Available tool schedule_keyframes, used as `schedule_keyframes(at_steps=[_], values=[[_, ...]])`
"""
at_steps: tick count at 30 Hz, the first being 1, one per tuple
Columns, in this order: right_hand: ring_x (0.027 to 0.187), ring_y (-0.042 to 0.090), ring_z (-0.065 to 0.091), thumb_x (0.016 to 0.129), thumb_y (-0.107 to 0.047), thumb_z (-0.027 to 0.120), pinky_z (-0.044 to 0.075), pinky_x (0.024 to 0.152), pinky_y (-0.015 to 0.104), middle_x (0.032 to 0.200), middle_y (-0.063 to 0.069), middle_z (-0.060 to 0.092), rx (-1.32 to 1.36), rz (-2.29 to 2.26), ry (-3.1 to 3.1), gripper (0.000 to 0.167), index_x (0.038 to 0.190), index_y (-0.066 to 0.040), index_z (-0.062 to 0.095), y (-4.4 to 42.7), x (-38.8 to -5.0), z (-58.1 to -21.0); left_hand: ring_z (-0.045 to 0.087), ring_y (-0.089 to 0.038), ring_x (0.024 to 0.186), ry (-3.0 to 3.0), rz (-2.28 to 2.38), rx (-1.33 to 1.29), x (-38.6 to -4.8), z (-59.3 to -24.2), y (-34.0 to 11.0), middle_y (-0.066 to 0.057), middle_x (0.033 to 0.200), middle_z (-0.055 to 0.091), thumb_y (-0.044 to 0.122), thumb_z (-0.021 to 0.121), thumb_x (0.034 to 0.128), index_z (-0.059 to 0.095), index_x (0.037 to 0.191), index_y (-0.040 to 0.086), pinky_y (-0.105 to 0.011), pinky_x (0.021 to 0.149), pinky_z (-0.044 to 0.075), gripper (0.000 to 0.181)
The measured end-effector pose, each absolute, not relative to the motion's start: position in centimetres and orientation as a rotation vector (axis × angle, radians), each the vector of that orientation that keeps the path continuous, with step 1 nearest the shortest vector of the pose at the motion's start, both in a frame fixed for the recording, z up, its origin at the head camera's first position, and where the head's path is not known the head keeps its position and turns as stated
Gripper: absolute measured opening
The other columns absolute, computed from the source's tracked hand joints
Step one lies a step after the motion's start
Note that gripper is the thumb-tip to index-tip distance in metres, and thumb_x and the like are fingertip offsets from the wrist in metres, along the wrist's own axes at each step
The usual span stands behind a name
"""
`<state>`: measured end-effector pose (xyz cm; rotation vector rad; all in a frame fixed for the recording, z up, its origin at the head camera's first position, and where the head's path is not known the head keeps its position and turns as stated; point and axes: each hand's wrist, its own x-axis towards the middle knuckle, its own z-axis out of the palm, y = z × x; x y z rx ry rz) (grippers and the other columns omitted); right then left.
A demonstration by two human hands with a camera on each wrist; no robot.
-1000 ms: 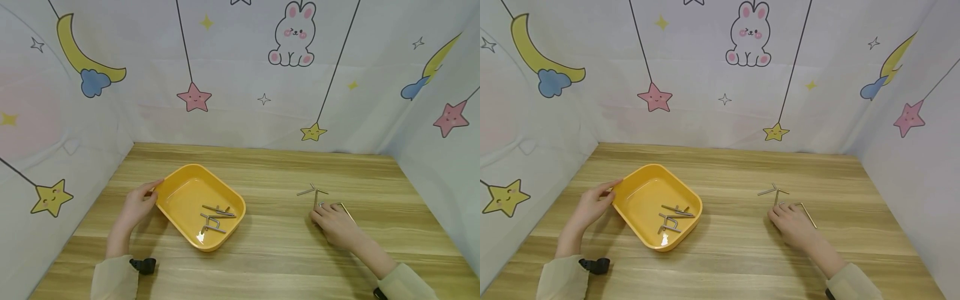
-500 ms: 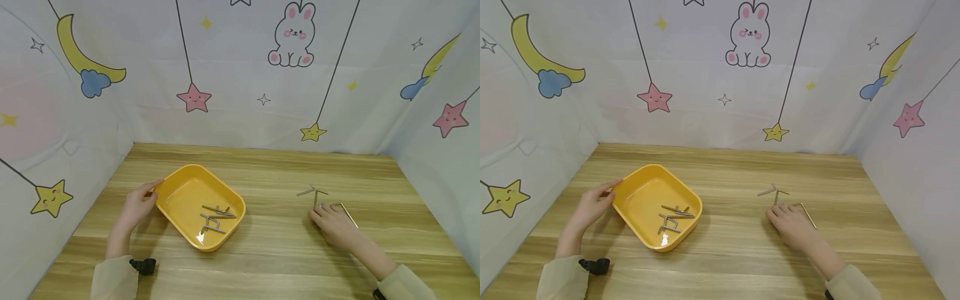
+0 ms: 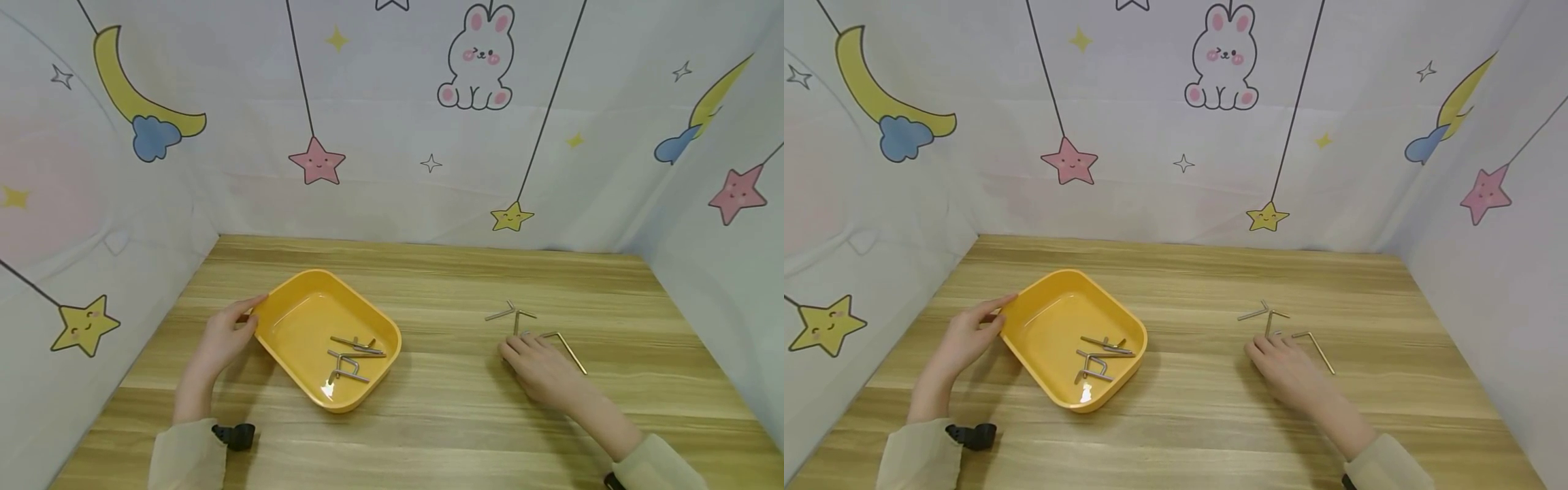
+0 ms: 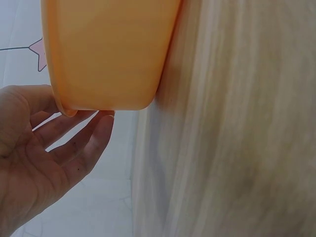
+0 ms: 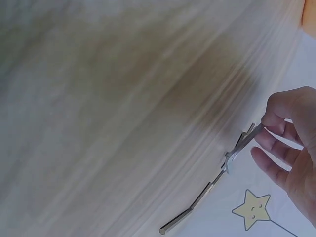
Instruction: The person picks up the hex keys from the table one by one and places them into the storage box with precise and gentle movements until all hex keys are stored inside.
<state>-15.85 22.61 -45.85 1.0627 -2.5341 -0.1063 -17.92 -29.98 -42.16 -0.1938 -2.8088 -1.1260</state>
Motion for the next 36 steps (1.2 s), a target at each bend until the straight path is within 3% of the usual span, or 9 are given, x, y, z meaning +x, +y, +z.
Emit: schedule_keyframes(at_steps=[7, 14, 19, 26, 31, 36], values=[[0.082, 0.023, 0.057, 0.081, -0.003, 0.060, 0.049, 0.071, 0.040, 0.088, 0.001, 0.053, 1.061, -0.088, -2.557, 0.017, 0.094, -0.011, 0.051, 21.9, -15.7, -45.4, 0.058, -0.047, 0.108, -2.799, -1.123, -0.192, -18.0, -42.2, -30.0, -0.029, 0.138, 0.050, 0.006, 0.047, 0.0978, 0.051, 0.137, 0.002, -0.021, 0.062, 0.049, 0.040], [0.084, 0.020, 0.057, 0.085, -0.006, 0.056, 0.044, 0.067, 0.036, 0.089, -0.001, 0.053, 1.044, -0.102, -2.575, 0.012, 0.093, -0.014, 0.051, 21.1, -15.7, -45.2, 0.058, -0.047, 0.109, -2.806, -1.128, -0.177, -17.9, -42.3, -29.9, -0.029, 0.139, 0.049, 0.007, 0.047, 0.0982, 0.051, 0.138, 0.003, -0.021, 0.062, 0.049, 0.040], [0.085, 0.020, 0.057, 0.087, -0.008, 0.059, 0.050, 0.069, 0.038, 0.093, -0.001, 0.055, 1.038, -0.082, -2.635, 0.014, 0.095, -0.015, 0.051, 20.3, -15.6, -44.6, 0.057, -0.047, 0.110, -2.808, -1.141, -0.175, -17.9, -42.2, -29.9, -0.028, 0.140, 0.049, 0.008, 0.047, 0.0986, 0.050, 0.139, 0.003, -0.021, 0.063, 0.049, 0.040], [0.086, 0.018, 0.057, 0.079, 0.000, 0.065, 0.050, 0.070, 0.034, 0.092, -0.003, 0.056, 1.048, -0.023, -2.604, 0.026, 0.095, -0.016, 0.053, 19.1, -15.5, -44.1, 0.057, -0.048, 0.109, -2.796, -1.159, -0.181, -18.0, -42.3, -29.9, -0.029, 0.140, 0.048, 0.006, 0.047, 0.0981, 0.051, 0.138, 0.002, -0.022, 0.057, 0.048, 0.041], [0.087, 0.018, 0.058, 0.074, 0.005, 0.061, 0.051, 0.073, 0.035, 0.090, -0.003, 0.055, 1.076, 0.016, -2.558, 0.030, 0.094, -0.015, 0.054, 18.2, -15.7, -43.8, 0.057, -0.048, 0.109, -2.800, -1.161, -0.173, -17.9, -42.2, -29.8, -0.029, 0.140, 0.048, 0.006, 0.047, 0.0982, 0.051, 0.138, 0.002, -0.021, 0.060, 0.049, 0.041], [0.083, 0.016, 0.055, 0.072, 0.008, 0.056, 0.048, 0.067, 0.032, 0.089, -0.004, 0.053, 1.084, 0.049, -2.527, 0.032, 0.094, -0.015, 0.053, 17.3, -16.0, -43.5, 0.057, -0.048, 0.109, -2.798, -1.166, -0.177, -17.9, -42.2, -29.8, -0.029, 0.140, 0.048, 0.007, 0.047, 0.0986, 0.050, 0.139, 0.002, -0.021, 0.061, 0.049, 0.040]])
